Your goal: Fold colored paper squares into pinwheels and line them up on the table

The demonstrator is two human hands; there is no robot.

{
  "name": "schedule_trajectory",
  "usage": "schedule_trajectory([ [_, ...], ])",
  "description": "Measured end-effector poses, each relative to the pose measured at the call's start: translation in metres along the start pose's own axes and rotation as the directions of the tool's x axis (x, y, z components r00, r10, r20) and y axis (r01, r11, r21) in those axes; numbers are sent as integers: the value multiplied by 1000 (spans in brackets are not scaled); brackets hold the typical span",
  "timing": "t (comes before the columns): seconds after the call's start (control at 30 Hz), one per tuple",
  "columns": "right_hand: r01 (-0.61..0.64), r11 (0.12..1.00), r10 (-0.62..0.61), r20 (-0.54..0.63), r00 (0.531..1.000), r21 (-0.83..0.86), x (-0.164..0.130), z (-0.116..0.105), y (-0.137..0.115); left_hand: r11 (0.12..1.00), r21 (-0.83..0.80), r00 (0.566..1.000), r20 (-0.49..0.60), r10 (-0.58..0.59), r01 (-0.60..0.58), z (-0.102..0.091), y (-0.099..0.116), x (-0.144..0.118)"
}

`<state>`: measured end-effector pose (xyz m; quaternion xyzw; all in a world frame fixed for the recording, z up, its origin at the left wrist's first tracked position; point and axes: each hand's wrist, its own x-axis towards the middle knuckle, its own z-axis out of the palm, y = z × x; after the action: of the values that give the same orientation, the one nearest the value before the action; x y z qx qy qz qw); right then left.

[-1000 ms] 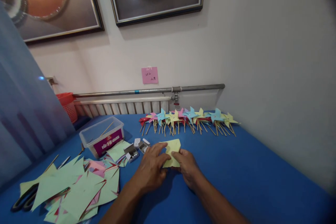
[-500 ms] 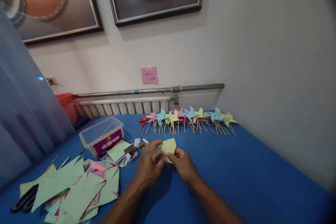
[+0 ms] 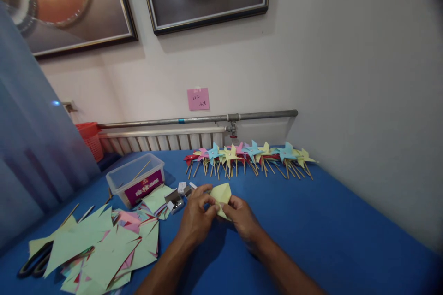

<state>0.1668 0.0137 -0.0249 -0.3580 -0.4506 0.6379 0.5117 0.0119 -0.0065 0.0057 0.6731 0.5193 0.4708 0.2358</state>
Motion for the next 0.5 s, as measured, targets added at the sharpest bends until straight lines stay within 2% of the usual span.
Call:
schedule_trajectory([
  [0.2,-51,997,48,52,997,58,-4,-2,-3,1000,9,1000,13,-12,11,-2,1,1],
  [0.5,-73,996,68,109,992,41,-7,-5,-7,999,50,1000,-7,9,-8,-4,-3,2],
])
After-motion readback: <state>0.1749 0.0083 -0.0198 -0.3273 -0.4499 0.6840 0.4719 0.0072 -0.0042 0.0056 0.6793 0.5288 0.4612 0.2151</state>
